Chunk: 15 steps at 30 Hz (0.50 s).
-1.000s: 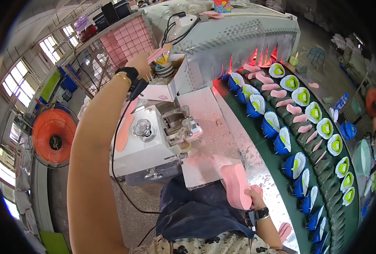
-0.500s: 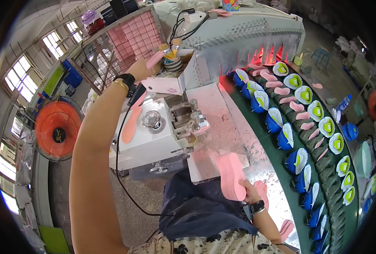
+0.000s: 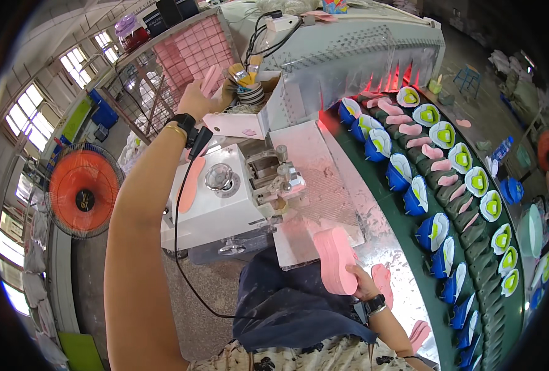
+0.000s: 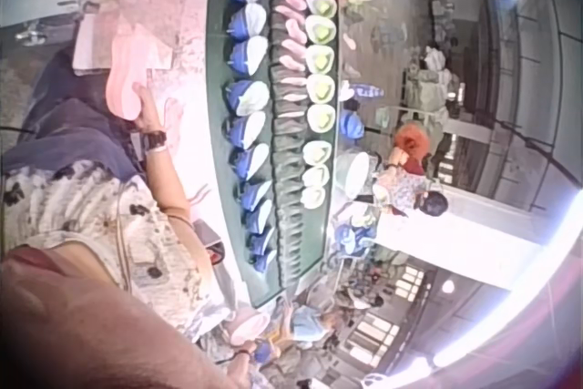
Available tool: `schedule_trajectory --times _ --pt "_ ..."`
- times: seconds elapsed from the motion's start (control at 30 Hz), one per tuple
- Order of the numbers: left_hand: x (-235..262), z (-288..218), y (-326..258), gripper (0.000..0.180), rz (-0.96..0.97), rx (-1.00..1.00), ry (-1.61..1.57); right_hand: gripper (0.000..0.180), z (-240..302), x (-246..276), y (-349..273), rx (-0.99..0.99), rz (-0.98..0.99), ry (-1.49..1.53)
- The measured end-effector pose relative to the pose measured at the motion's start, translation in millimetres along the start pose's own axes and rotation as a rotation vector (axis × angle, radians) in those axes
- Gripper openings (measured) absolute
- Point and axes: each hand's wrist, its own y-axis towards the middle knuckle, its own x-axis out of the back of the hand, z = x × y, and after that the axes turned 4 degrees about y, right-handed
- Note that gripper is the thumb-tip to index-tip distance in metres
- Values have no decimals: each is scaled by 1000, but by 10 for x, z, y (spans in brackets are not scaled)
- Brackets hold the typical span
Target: The person assembles pink foam slippers by picking up individual pink foam insoles from a conveyor belt and placing them into a white machine. The machine appears to press or attach the insoles to the slipper soles. The person then removes the finished slippers and places them on a nearby surface.
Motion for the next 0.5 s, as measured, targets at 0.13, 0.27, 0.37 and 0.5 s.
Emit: schedule_trajectory --times 0.13,0.27,0.37,0.5 --pt "183 -103 76 48 -11 141 -153 45 -31 -63 -13 -17 -1 46" --pt "666 -1047 -705 26 569 91 -791 41 31 -185 -60 -11 -64 167" --pt "633 -1174 -1892 26 878 -101 -823 45 19 -279 17 -42 80 161" --pt "299 -1410 -3261 28 1073 566 -1191 53 -70 -450 19 32 156 53"
